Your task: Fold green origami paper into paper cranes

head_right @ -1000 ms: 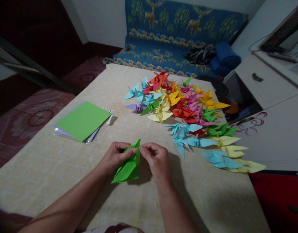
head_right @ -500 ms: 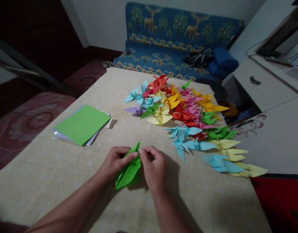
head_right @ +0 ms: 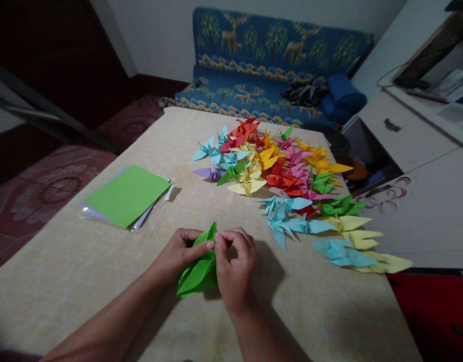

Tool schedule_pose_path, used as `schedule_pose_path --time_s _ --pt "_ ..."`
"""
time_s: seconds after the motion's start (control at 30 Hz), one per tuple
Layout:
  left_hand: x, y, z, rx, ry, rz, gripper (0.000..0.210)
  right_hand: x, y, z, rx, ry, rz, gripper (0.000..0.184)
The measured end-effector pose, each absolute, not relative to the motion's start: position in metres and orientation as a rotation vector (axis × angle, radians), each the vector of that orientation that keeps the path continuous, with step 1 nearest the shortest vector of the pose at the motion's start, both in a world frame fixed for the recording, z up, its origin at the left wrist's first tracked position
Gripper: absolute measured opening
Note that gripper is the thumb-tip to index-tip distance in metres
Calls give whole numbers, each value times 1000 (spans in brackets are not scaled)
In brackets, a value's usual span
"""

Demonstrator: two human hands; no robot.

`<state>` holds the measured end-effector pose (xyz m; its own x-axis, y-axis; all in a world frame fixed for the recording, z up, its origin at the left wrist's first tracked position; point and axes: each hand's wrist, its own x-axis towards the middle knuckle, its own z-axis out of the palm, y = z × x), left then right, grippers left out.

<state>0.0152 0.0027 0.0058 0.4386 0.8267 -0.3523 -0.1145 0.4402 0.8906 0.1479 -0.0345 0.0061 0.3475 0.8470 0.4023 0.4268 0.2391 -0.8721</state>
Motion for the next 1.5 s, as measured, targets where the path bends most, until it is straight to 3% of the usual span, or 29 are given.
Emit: schedule_pose_path --time_s 0.53,1.07,1.5 --pt "11 2 6 1093 861 690 30 159 -31 0 -1236 -997 1117 14" --pt "15 1 5 1119 902 669 32 149 -31 4 -1356 -1151 726 14" --pt "22 -1 5 1764 1052 882 38 151 -29 0 -1546 -1235 599 7"
